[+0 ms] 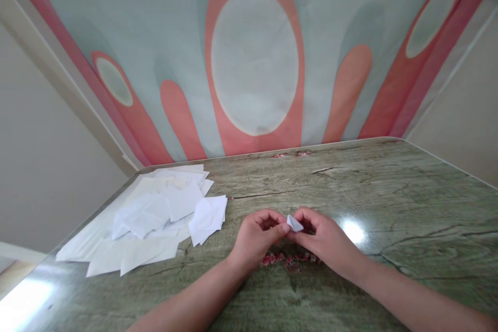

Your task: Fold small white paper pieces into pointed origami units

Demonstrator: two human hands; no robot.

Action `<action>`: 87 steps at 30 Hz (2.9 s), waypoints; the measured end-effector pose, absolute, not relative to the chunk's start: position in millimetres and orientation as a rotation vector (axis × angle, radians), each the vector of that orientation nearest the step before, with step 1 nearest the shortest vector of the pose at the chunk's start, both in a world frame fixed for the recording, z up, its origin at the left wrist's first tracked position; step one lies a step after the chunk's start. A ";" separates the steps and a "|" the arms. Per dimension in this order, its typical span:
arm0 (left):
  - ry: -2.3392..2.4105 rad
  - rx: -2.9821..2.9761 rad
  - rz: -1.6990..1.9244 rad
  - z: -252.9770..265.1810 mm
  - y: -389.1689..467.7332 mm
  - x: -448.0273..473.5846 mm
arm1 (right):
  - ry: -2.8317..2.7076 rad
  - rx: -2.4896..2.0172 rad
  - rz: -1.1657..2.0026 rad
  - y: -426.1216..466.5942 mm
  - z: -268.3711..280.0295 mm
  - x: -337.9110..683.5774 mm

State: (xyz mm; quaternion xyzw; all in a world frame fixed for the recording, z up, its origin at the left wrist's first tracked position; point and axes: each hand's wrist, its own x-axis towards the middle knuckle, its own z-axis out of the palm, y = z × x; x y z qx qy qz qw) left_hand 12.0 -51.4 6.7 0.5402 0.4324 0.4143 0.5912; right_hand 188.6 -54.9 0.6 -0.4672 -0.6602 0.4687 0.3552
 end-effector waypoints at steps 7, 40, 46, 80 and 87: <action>1.056 1.323 0.995 11.6 -53.0 10.6 | -1.777 -1.140 1.216 -62.7 10.5 187.9; 1.388 1.996 0.888 17.4 -57.1 5.1 | -1.305 -0.986 1.630 -53.7 3.5 189.5; 1.318 2.046 0.893 17.1 -59.0 6.6 | -1.450 -1.033 1.568 -56.5 2.5 187.0; 1.246 1.580 0.957 22.3 -62.6 19.8 | -1.865 -0.982 0.433 -71.0 5.5 184.0; 1.089 1.542 0.970 22.2 -64.0 18.1 | -1.873 -0.947 0.293 -67.6 2.4 187.3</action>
